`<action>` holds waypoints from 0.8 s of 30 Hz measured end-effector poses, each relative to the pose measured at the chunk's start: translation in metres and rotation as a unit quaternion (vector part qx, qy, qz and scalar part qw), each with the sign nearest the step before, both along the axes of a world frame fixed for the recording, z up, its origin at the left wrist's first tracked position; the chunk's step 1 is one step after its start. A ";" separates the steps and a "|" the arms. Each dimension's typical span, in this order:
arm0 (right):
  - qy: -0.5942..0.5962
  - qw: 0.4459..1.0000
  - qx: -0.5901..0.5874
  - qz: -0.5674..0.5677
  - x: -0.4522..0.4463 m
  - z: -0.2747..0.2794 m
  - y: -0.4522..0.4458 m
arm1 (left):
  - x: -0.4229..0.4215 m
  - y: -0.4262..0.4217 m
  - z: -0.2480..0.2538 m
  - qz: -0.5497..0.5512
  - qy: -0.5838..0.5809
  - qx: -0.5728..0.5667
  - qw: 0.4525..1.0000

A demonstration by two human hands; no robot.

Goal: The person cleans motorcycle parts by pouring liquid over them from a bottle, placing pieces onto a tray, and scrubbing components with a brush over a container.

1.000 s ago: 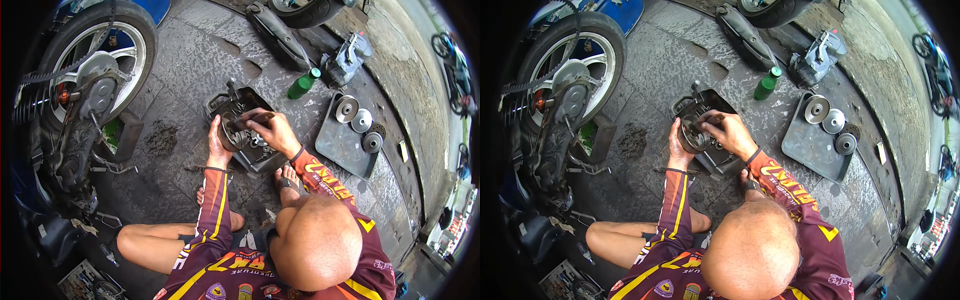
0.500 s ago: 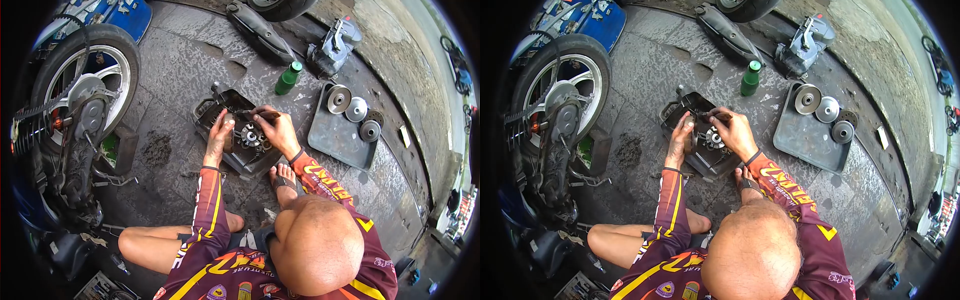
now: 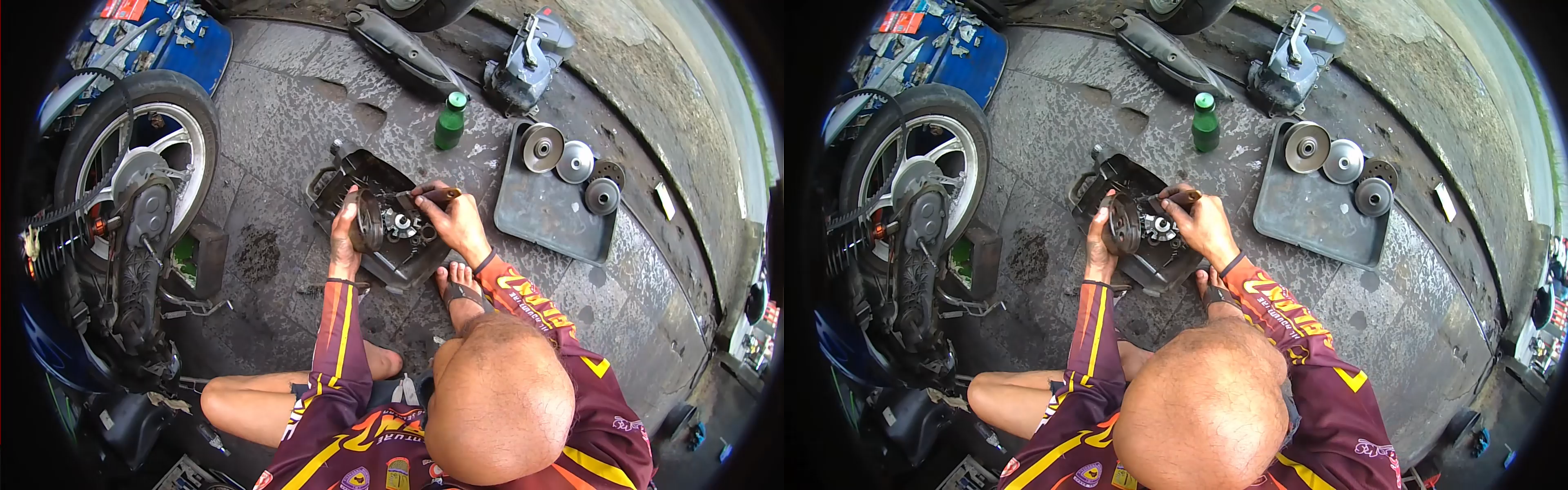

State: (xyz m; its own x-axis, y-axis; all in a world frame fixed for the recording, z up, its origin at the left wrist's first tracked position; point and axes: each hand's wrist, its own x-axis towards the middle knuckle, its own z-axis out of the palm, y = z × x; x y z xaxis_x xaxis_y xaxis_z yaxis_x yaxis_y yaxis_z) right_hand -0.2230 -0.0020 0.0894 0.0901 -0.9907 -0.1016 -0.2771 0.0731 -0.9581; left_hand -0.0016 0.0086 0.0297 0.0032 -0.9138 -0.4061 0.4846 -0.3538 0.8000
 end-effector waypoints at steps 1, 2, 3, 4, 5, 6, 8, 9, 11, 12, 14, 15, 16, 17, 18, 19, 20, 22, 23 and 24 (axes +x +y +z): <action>-0.025 1.000 0.001 0.018 0.005 0.004 -0.001 | 0.005 0.002 0.003 0.004 0.030 0.000 1.000; -0.047 0.997 0.022 0.049 0.010 0.008 -0.004 | 0.007 0.002 0.004 0.010 0.049 -0.009 0.999; -0.067 0.994 -0.011 0.086 0.019 0.005 -0.006 | 0.009 0.001 0.006 0.015 0.069 -0.018 0.997; -0.064 0.994 -0.047 0.080 0.027 -0.002 -0.009 | 0.009 0.001 0.007 0.013 0.067 -0.019 0.997; -0.062 0.992 -0.084 0.074 0.033 -0.007 -0.011 | 0.009 0.001 0.009 0.025 0.088 -0.019 0.996; -0.047 0.996 -0.072 0.031 0.035 -0.005 -0.016 | 0.011 0.000 0.010 0.038 0.108 -0.021 0.993; -0.013 0.996 -0.091 -0.010 0.041 -0.015 -0.026 | 0.015 -0.001 0.007 0.068 0.100 -0.023 0.992; -0.015 0.996 -0.090 -0.009 0.045 -0.029 -0.029 | 0.017 0.001 0.004 0.095 0.095 -0.021 0.991; 0.107 0.979 -0.141 0.098 0.053 -0.058 -0.031 | 0.019 0.003 0.004 0.105 0.087 -0.005 0.991; 0.120 0.971 -0.181 0.103 0.055 -0.069 -0.027 | 0.021 0.004 0.001 0.109 0.101 0.002 0.989; 0.160 0.967 -0.145 0.139 0.057 -0.088 -0.026 | 0.023 0.005 0.003 0.125 0.127 0.016 0.984; 0.163 0.968 -0.129 0.139 0.057 -0.090 -0.025 | 0.024 0.005 0.004 0.128 0.125 0.014 0.984; 0.132 0.980 -0.087 0.119 0.057 -0.074 -0.026 | 0.025 0.005 0.003 0.134 0.124 0.017 0.983; 0.102 0.989 -0.045 0.100 0.055 -0.059 -0.028 | 0.026 0.005 0.002 0.141 0.125 0.021 0.982; 0.042 0.995 -0.038 0.076 0.051 -0.040 -0.026 | 0.024 0.003 0.002 0.141 0.123 0.018 0.982; 0.019 0.995 0.016 0.093 0.048 -0.013 -0.027 | 0.026 0.001 -0.001 0.145 0.124 0.019 0.982; -0.028 0.991 0.010 0.131 0.050 -0.011 -0.026 | 0.028 0.001 -0.004 0.128 0.119 0.031 0.984; -0.069 0.977 -0.079 0.185 0.057 -0.006 -0.028 | 0.033 -0.001 -0.015 0.048 0.139 0.006 0.989; -0.085 0.963 -0.164 0.194 0.063 -0.011 -0.031 | 0.031 0.001 -0.021 0.043 0.142 0.007 0.989; -0.028 0.967 -0.178 0.183 0.062 -0.015 -0.034 | 0.023 0.001 -0.013 0.064 0.151 0.027 0.986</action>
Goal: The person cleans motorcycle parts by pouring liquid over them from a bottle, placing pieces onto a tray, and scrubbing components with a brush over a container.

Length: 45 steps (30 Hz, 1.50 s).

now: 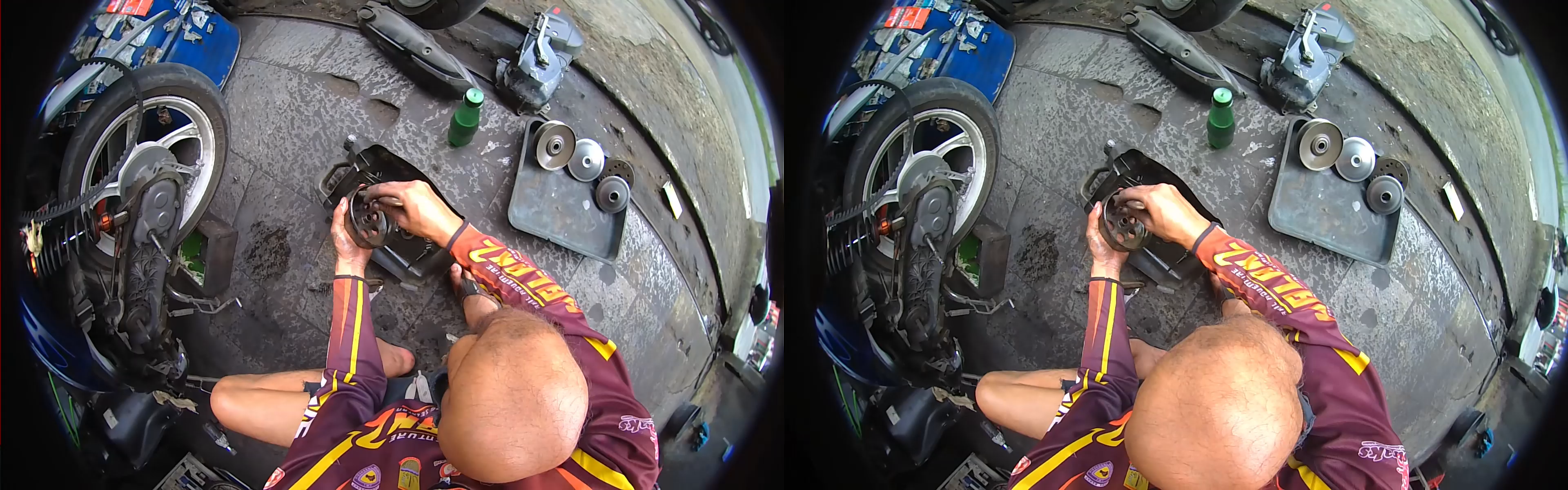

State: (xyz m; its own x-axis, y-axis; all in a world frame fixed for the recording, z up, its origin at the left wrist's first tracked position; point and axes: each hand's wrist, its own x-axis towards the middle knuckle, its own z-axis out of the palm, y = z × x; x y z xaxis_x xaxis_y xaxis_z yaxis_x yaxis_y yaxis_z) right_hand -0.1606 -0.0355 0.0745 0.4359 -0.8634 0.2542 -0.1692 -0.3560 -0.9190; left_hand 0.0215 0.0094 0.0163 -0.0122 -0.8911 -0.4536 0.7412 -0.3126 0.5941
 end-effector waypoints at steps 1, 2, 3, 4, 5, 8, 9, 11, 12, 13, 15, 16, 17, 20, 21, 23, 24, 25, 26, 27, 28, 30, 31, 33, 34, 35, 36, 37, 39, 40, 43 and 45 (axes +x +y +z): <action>0.049 0.998 -0.024 -0.019 0.001 -0.003 -0.003 | -0.003 -0.001 0.006 0.021 0.009 0.021 1.000; 0.109 0.994 0.024 -0.014 -0.001 -0.006 -0.003 | 0.005 -0.001 -0.004 0.005 0.021 -0.002 1.000; 0.170 0.983 0.073 -0.007 -0.005 -0.004 0.001 | 0.006 -0.001 -0.001 0.011 0.020 -0.003 1.000; 0.135 0.988 0.074 -0.005 -0.006 -0.001 0.006 | 0.006 -0.001 0.002 0.000 0.012 -0.022 1.000; 0.147 0.983 0.104 0.028 -0.008 0.003 0.010 | 0.005 -0.003 0.005 -0.012 0.005 -0.041 0.999; 0.126 0.975 0.167 0.081 -0.008 0.015 0.013 | 0.001 -0.004 0.006 -0.016 0.056 -0.033 0.998; 0.034 0.974 0.219 0.045 -0.004 0.016 0.015 | -0.003 -0.003 0.009 -0.011 0.087 -0.019 0.996; -0.087 0.962 0.257 -0.031 0.001 0.024 0.017 | -0.010 -0.004 0.018 -0.013 0.111 -0.011 0.994; -0.081 0.974 0.201 -0.064 0.003 0.016 0.016 | -0.009 -0.004 0.014 -0.005 0.112 -0.004 0.994; -0.075 0.982 0.144 -0.094 0.005 0.010 0.014 | -0.008 -0.004 0.010 0.006 0.114 0.003 0.994; 0.034 0.981 0.178 -0.074 -0.007 0.013 0.018 | -0.006 -0.005 0.010 0.003 0.119 0.013 0.993; 0.144 0.965 0.212 -0.054 -0.012 0.021 0.019 | -0.009 -0.006 0.014 0.006 0.111 -0.001 0.994; 0.132 0.955 0.265 -0.026 -0.013 0.030 0.021 | -0.012 -0.006 0.018 0.009 0.103 -0.012 0.995; -0.107 0.970 0.216 -0.034 -0.001 0.009 0.031 | -0.014 -0.004 0.014 0.005 0.104 0.029 0.994; -0.108 0.970 0.217 -0.037 -0.001 0.008 0.030 | -0.014 -0.004 0.014 -0.001 0.113 0.052 0.992; -0.008 0.982 0.143 -0.122 0.001 0.006 0.024 | -0.017 -0.004 0.014 0.003 0.095 0.055 0.994; 0.058 0.980 0.149 -0.120 0.000 0.016 0.023 | -0.014 -0.004 0.006 0.015 0.090 0.064 0.994; 0.057 0.980 0.146 -0.118 -0.003 0.024 0.022 | -0.013 -0.003 -0.001 0.027 0.087 0.073 0.993; 0.124 0.977 0.160 -0.063 -0.006 0.030 0.023 | -0.010 -0.002 -0.009 0.020 0.091 0.064 0.994; 0.190 0.966 0.174 -0.010 -0.008 0.032 0.024 | -0.010 -0.002 -0.006 0.019 0.092 0.065 0.993; 0.176 0.973 0.152 0.013 -0.010 0.023 0.024 | -0.011 -0.002 -0.005 -0.013 0.100 0.044 0.994; 0.078 0.981 0.176 -0.020 -0.008 0.010 0.022 | -0.013 -0.003 -0.004 -0.026 0.109 0.044 0.993; -0.023 0.979 0.193 -0.053 -0.006 0.003 0.019 | -0.014 -0.002 -0.003 -0.027 0.109 0.046 0.993; -0.039 0.982 0.110 -0.146 -0.006 -0.009 0.016 | -0.015 -0.005 0.002 0.016 0.078 0.065 0.995; -0.003 0.980 0.138 -0.146 -0.010 -0.011 0.018 | -0.015 -0.005 0.005 0.015 0.071 0.065 0.995; 0.034 0.975 0.164 -0.143 -0.013 -0.013 0.021 | -0.012 -0.005 0.003 0.018 0.071 0.064 0.995; 0.078 0.979 0.157 -0.106 -0.011 -0.007 0.024 | -0.007 -0.006 -0.004 0.001 0.080 0.051 0.995; 0.123 0.978 0.152 -0.071 -0.010 -0.001 0.029 | -0.004 -0.004 -0.011 -0.018 0.089 0.042 0.995; 0.133 0.975 0.175 0.017 -0.008 0.007 0.027 | -0.006 -0.002 -0.014 -0.039 0.106 0.041 0.993; 0.051 0.980 0.193 0.008 -0.007 0.013 0.024 | -0.014 -0.001 -0.002 -0.036 0.117 0.058 0.991; -0.120 0.979 0.156 -0.048 0.001 -0.003 0.010 | -0.020 -0.002 0.007 0.001 0.161 0.079 0.984; -0.024 0.993 0.063 -0.101 -0.005 -0.011 0.006 | -0.020 -0.002 0.016 -0.015 0.155 0.088 0.984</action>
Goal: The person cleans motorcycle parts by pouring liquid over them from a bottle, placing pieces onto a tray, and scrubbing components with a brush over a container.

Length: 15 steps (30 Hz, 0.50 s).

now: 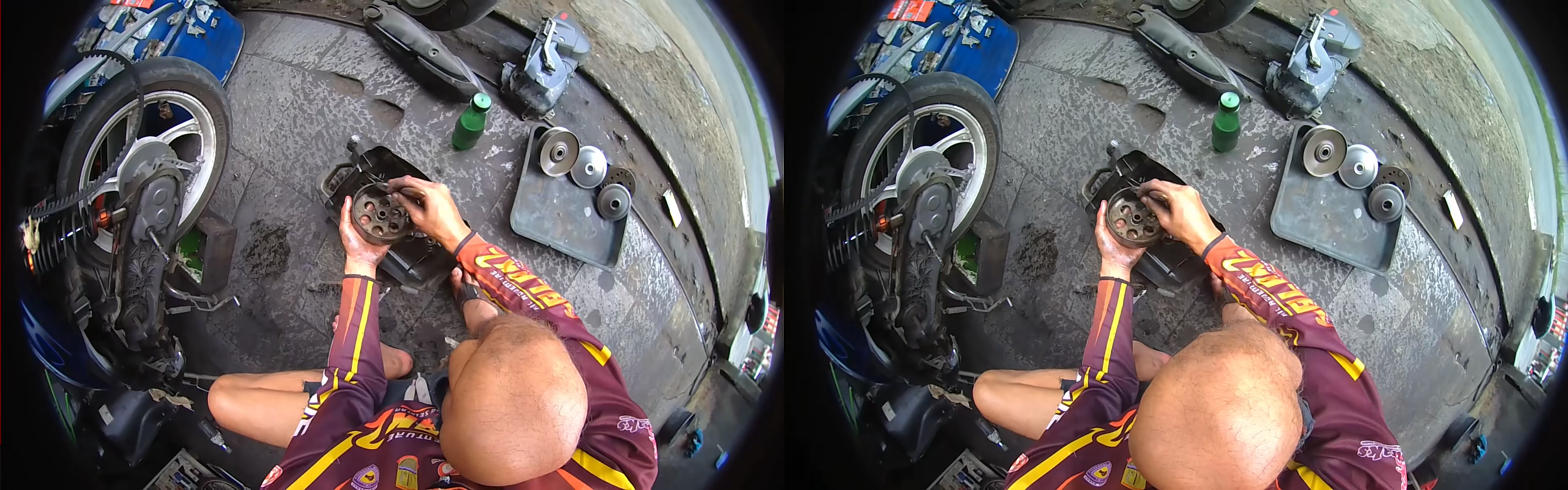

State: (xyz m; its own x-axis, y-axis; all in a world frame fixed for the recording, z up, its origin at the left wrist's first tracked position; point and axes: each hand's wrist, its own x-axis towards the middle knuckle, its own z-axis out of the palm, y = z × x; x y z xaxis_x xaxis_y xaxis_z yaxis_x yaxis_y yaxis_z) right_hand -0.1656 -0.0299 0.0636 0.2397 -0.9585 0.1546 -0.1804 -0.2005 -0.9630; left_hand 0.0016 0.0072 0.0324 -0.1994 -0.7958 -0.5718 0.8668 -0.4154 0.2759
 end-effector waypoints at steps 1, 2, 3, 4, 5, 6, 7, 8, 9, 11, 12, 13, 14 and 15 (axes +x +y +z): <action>0.042 0.999 0.004 -0.011 -0.002 0.001 0.001 | 0.003 -0.001 0.001 0.002 -0.003 -0.002 1.000; 0.041 0.999 0.003 -0.008 -0.005 0.001 0.005 | 0.006 -0.001 0.000 0.002 -0.008 -0.007 1.000; 0.099 0.992 0.081 0.016 -0.008 0.018 0.009 | 0.007 0.001 -0.002 0.002 -0.012 -0.009 1.000; 0.157 0.974 0.156 0.040 -0.011 0.031 0.009 | 0.009 0.002 -0.013 0.006 -0.011 -0.009 1.000; 0.173 0.973 0.141 0.066 -0.011 0.036 0.010 | 0.011 0.001 -0.024 -0.002 0.013 -0.007 1.000; 0.108 0.975 0.158 0.110 -0.010 0.036 0.009 | 0.008 0.001 -0.024 -0.015 0.037 -0.005 0.999; 0.047 0.980 0.151 0.117 -0.007 0.033 0.006 | 0.004 0.002 -0.022 -0.022 0.057 0.001 0.998; -0.012 0.982 0.141 0.125 -0.004 0.028 0.003 | 0.001 0.003 -0.020 -0.027 0.059 0.002 0.998; -0.045 0.982 0.142 0.114 0.000 0.012 0.001 | -0.003 0.003 -0.014 -0.015 0.045 0.008 0.999; -0.067 0.991 0.111 0.045 0.005 0.000 -0.001 | -0.002 0.001 -0.012 -0.004 0.043 0.002 0.999; -0.012 0.997 0.081 0.012 0.003 0.000 -0.003 | 0.000 0.000 -0.012 0.000 0.042 0.001 0.999; 0.027 0.998 0.062 -0.018 0.002 0.000 -0.002 | 0.003 0.000 -0.013 0.002 0.038 -0.003 0.999; 0.026 0.998 0.062 -0.014 0.006 -0.001 0.001 | 0.005 -0.001 -0.014 0.004 0.035 -0.007 0.999; -0.036 0.996 0.078 -0.030 0.010 0.004 0.006 | 0.003 -0.004 -0.013 0.010 0.042 -0.039 0.998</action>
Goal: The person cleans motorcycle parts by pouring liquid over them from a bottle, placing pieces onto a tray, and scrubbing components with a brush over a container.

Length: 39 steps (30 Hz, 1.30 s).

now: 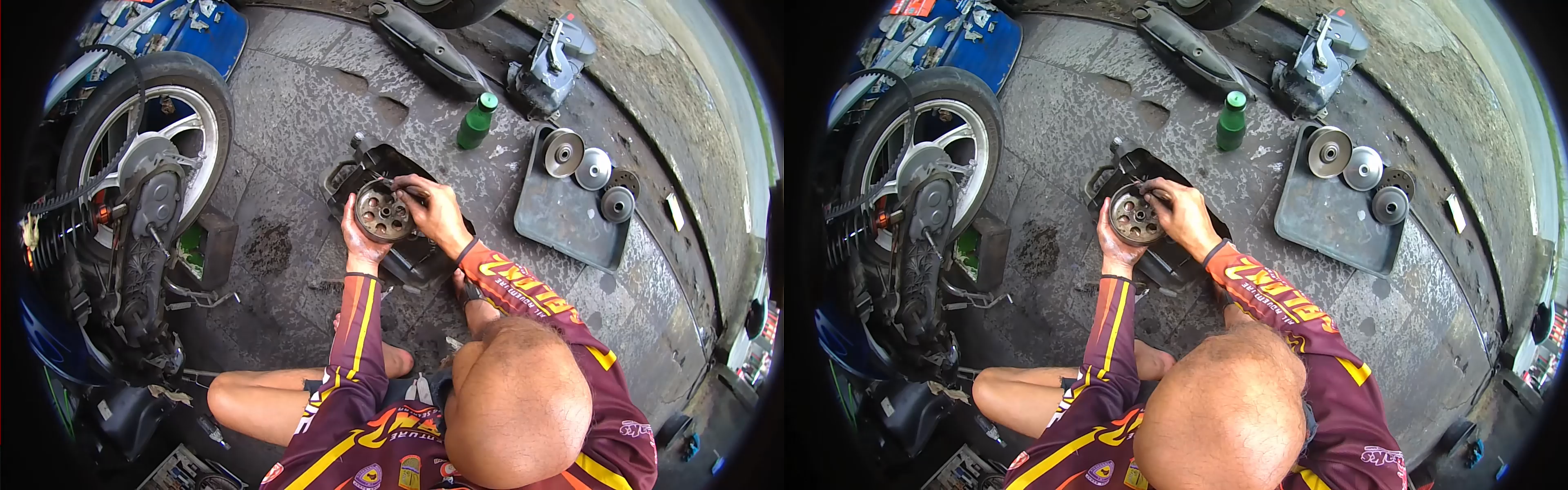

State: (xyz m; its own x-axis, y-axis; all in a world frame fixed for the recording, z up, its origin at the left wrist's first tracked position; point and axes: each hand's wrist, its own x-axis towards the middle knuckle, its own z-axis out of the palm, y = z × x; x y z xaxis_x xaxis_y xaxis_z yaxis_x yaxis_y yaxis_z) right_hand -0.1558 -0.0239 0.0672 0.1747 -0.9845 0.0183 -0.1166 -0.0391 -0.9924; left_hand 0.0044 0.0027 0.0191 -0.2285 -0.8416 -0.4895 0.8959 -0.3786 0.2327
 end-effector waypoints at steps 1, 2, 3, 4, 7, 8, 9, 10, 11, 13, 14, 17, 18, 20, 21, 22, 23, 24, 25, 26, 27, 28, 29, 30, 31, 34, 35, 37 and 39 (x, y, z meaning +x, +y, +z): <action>-0.060 0.998 0.016 -0.023 0.001 0.001 0.004 | -0.001 -0.001 0.001 -0.002 0.000 0.002 1.000; -0.041 0.999 0.000 -0.011 -0.001 0.000 0.004 | -0.003 -0.001 0.003 -0.011 -0.009 -0.017 1.000; -0.043 0.997 0.067 0.003 0.001 -0.009 0.007 | -0.004 -0.001 0.006 -0.020 -0.018 -0.036 0.999; -0.072 0.993 0.087 0.029 0.000 -0.016 0.009 | -0.004 -0.002 0.011 -0.019 0.006 -0.040 0.999; 0.058 0.981 0.152 0.106 -0.021 0.004 0.005 | -0.003 -0.002 0.016 -0.005 -0.007 -0.114 0.993; 0.115 0.981 0.110 0.107 -0.029 0.010 -0.003 | 0.000 -0.003 0.012 -0.001 -0.036 -0.096 0.995; 0.172 0.977 0.066 0.108 -0.034 0.015 -0.012 | -0.001 -0.003 0.006 0.001 -0.035 -0.096 0.995; 0.209 0.973 0.030 0.090 -0.035 0.017 -0.018 | -0.001 -0.003 0.000 -0.012 -0.084 -0.087 0.993; 0.191 0.980 -0.034 0.047 -0.032 0.010 -0.022 | -0.001 -0.003 -0.005 -0.026 -0.132 -0.078 0.988; 0.093 0.993 -0.077 0.020 -0.019 0.007 -0.024 | -0.010 -0.002 -0.002 -0.018 -0.126 -0.069 0.990; 0.054 0.997 -0.039 0.039 -0.017 0.006 -0.019 | -0.012 -0.003 -0.001 -0.006 -0.107 -0.049 0.993; -0.054 0.985 0.127 0.106 -0.019 -0.011 -0.003 | -0.005 -0.003 -0.001 0.009 -0.080 -0.036 0.996; -0.003 0.982 0.117 0.146 -0.025 -0.008 -0.004 | -0.001 -0.003 0.000 0.004 -0.072 -0.044 0.996; -0.014 0.982 0.103 0.157 -0.024 -0.013 -0.005 | 0.000 0.000 -0.001 -0.011 -0.070 -0.032 0.997; -0.023 0.983 0.085 0.164 -0.024 -0.009 -0.009 | -0.002 -0.002 -0.005 -0.021 -0.076 -0.017 0.997; -0.008 0.990 -0.009 0.142 -0.018 -0.005 -0.011 | -0.005 -0.002 -0.007 -0.026 -0.087 -0.015 0.996; -0.025 0.992 -0.010 0.126 -0.017 0.000 -0.013 | -0.007 -0.001 -0.009 -0.027 -0.085 -0.014 0.996; 0.010 0.993 -0.054 0.105 -0.018 -0.002 -0.015 | -0.009 -0.001 -0.007 -0.021 -0.081 -0.001 0.996; 0.044 0.990 -0.099 0.085 -0.019 -0.006 -0.019 | -0.008 -0.002 -0.005 -0.013 -0.078 0.012 0.997; 0.089 0.988 -0.087 0.091 -0.023 -0.010 -0.018 | -0.008 -0.003 -0.003 -0.013 -0.089 0.006 0.996; 0.134 0.983 -0.075 0.097 -0.029 -0.008 -0.018 | -0.006 -0.004 -0.004 -0.010 -0.127 -0.014 0.992; 0.197 0.974 -0.023 0.111 -0.033 -0.005 -0.013 | -0.004 -0.004 -0.004 -0.010 -0.134 -0.023 0.991; 0.233 0.967 0.001 0.107 -0.033 -0.003 -0.006 | -0.003 -0.004 -0.005 -0.010 -0.141 -0.030 0.990; 0.222 0.965 0.024 0.136 -0.031 0.002 -0.005 | -0.003 -0.002 -0.007 -0.009 -0.140 -0.028 0.990; 0.212 0.963 0.047 0.162 -0.030 0.006 -0.005 | -0.005 -0.003 -0.009 -0.021 -0.167 -0.045 0.985; 0.150 0.979 0.062 0.121 -0.018 0.007 -0.009 | -0.014 -0.002 -0.008 -0.037 -0.205 -0.072 0.975; 0.154 0.984 0.046 0.079 -0.015 0.007 -0.010 | -0.016 -0.004 -0.004 -0.030 -0.218 -0.085 0.972; 0.163 0.982 0.046 0.082 -0.011 0.016 -0.011 | -0.011 -0.005 -0.007 -0.026 -0.225 -0.098 0.969; 0.176 0.978 -0.014 0.114 -0.005 0.023 -0.012 | -0.008 -0.006 -0.007 -0.011 -0.260 -0.103 0.960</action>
